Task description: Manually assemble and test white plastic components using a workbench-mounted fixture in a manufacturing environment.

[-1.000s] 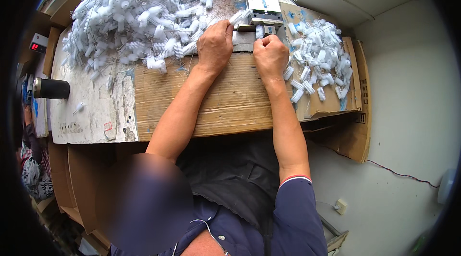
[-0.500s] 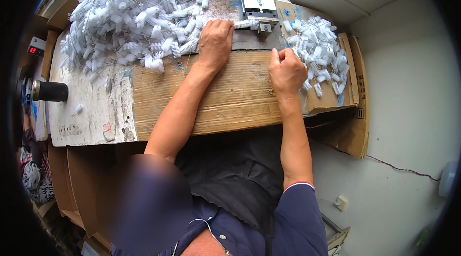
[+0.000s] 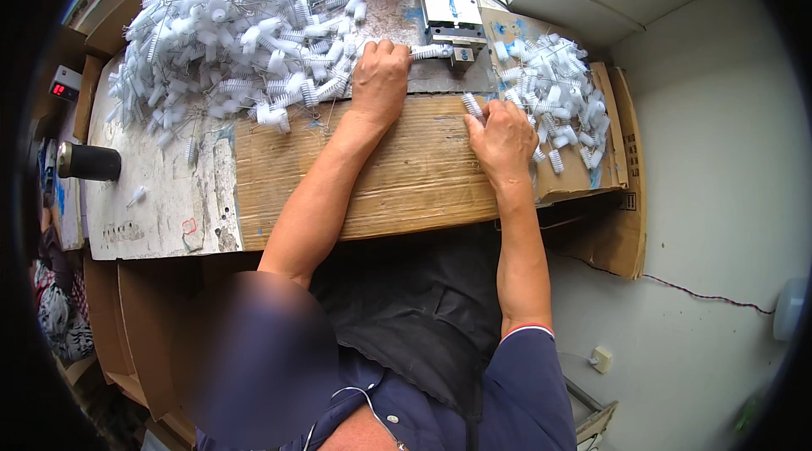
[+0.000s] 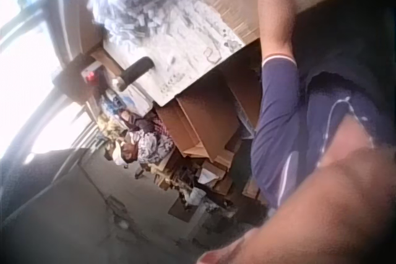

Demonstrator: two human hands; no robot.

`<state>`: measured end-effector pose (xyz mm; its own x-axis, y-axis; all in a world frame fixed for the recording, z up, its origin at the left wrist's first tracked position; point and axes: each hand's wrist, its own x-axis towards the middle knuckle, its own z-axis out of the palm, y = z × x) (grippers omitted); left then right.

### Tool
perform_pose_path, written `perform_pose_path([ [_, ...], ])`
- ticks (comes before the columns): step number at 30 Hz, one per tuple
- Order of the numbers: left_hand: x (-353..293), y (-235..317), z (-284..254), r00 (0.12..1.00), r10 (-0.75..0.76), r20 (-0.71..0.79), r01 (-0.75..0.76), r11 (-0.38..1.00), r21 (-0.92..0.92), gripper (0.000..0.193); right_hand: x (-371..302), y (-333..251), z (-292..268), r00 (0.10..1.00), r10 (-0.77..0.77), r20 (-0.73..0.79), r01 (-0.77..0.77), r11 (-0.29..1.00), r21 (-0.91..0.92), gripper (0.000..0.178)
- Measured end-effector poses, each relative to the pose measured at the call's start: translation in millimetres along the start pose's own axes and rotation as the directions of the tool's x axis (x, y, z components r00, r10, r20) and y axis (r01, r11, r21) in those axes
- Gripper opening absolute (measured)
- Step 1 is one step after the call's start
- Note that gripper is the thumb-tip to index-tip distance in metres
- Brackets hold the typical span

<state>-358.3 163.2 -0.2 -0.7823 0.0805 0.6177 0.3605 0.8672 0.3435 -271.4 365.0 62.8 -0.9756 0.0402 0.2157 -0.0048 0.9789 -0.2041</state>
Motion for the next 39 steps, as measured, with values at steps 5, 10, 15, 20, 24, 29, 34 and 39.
perform_pose_path([
  [5,0.0,6.8,-3.9,0.999,0.042,0.024,-0.043,0.999,0.014,0.007,-7.6,4.9,-3.1,0.994,-0.105,0.025,0.105,0.994,0.016,0.023],
  [10,0.6,12.9,-1.9,0.982,0.188,0.016,-0.188,0.982,0.015,0.008,-6.3,2.3,2.1,0.984,-0.176,-0.022,0.176,0.984,0.0,0.014],
  [15,-2.1,2.5,-2.6,0.998,0.032,-0.056,-0.036,0.996,-0.087,0.004,11.3,-25.2,7.5,0.993,-0.111,-0.025,0.113,0.986,0.123,0.017],
  [20,-1.1,5.6,-8.7,0.976,-0.205,-0.079,0.181,0.953,-0.244,0.009,43.1,-33.1,32.6,0.997,0.071,-0.03,-0.061,0.963,0.263,0.023],
  [24,-1.6,4.9,-10.1,0.977,-0.197,-0.083,0.173,0.956,-0.236,0.007,53.9,-34.9,47.5,0.994,0.093,-0.051,-0.075,0.955,0.287,0.023],
  [29,-1.0,4.7,-10.6,0.971,-0.203,-0.125,0.166,0.953,-0.252,0.008,59.2,-40.4,50.0,0.988,0.135,-0.07,-0.103,0.933,0.343,0.022],
  [34,-0.2,5.8,-10.8,0.968,-0.189,-0.167,0.148,0.962,-0.231,0.008,61.7,-39.4,51.7,0.986,0.157,-0.062,-0.124,0.923,0.364,0.023],
  [39,0.1,2.5,-6.5,0.974,-0.128,-0.186,0.085,0.971,-0.222,0.01,61.7,-39.1,49.7,0.989,0.14,-0.044,-0.109,0.905,0.41,0.026],
])
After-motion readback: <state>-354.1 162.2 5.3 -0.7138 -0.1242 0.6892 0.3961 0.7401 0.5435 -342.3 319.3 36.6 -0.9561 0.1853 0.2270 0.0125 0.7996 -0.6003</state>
